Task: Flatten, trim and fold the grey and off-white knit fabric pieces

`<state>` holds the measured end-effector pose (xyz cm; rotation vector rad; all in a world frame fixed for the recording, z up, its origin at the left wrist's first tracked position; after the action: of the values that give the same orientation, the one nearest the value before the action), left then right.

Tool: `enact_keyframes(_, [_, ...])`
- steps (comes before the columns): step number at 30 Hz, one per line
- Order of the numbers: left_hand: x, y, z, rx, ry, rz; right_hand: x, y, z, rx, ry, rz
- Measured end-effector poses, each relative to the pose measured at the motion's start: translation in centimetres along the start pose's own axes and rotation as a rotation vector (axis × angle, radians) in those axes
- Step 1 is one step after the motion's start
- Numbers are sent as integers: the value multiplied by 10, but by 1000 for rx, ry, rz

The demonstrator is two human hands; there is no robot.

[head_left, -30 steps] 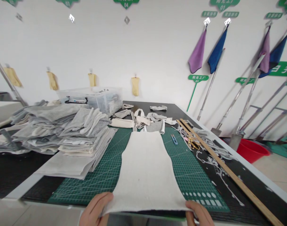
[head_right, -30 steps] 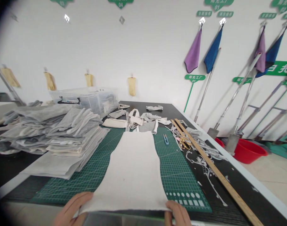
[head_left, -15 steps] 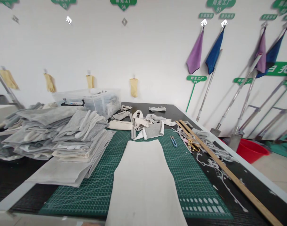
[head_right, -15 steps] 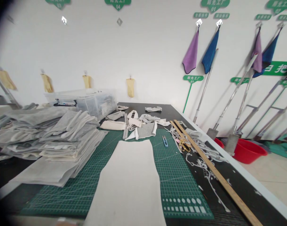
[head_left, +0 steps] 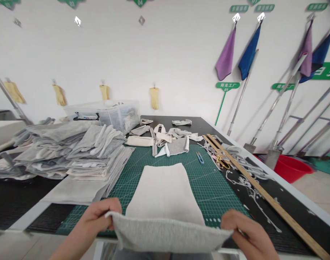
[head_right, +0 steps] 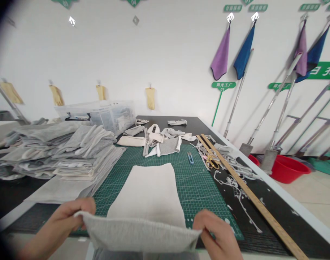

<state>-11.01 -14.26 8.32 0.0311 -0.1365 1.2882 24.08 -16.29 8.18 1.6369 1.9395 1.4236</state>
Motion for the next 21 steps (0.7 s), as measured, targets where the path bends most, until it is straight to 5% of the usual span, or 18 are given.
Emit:
enact_keyframes(5, [53, 15, 1, -116, 8, 234, 65, 6, 19, 71, -164, 216])
enact_keyframes(11, [127, 40, -34, -127, 60, 247, 140, -22, 66, 58, -254, 179])
enact_keyframes(14, [152, 58, -62, 92, 236, 412, 163, -33, 82, -29, -267, 172])
enact_keyframes(17, [158, 66, -72, 374, 136, 494, 157, -43, 69, -108, -203, 135])
enact_keyframes(21, [133, 44, -62, 564, -74, 225, 106, -67, 13, -160, 50, -67])
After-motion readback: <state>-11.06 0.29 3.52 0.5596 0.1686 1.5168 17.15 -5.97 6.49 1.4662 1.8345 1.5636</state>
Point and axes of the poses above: each hand's wrist, its own x-axis towards the middle knuckle, its own y-axis out of the back of the hand, z = x × y, the point moved 3 cm from there along x, towards the middle knuckle, and after that the axes turned 15 degrees about -x, right-handed, at the moved point
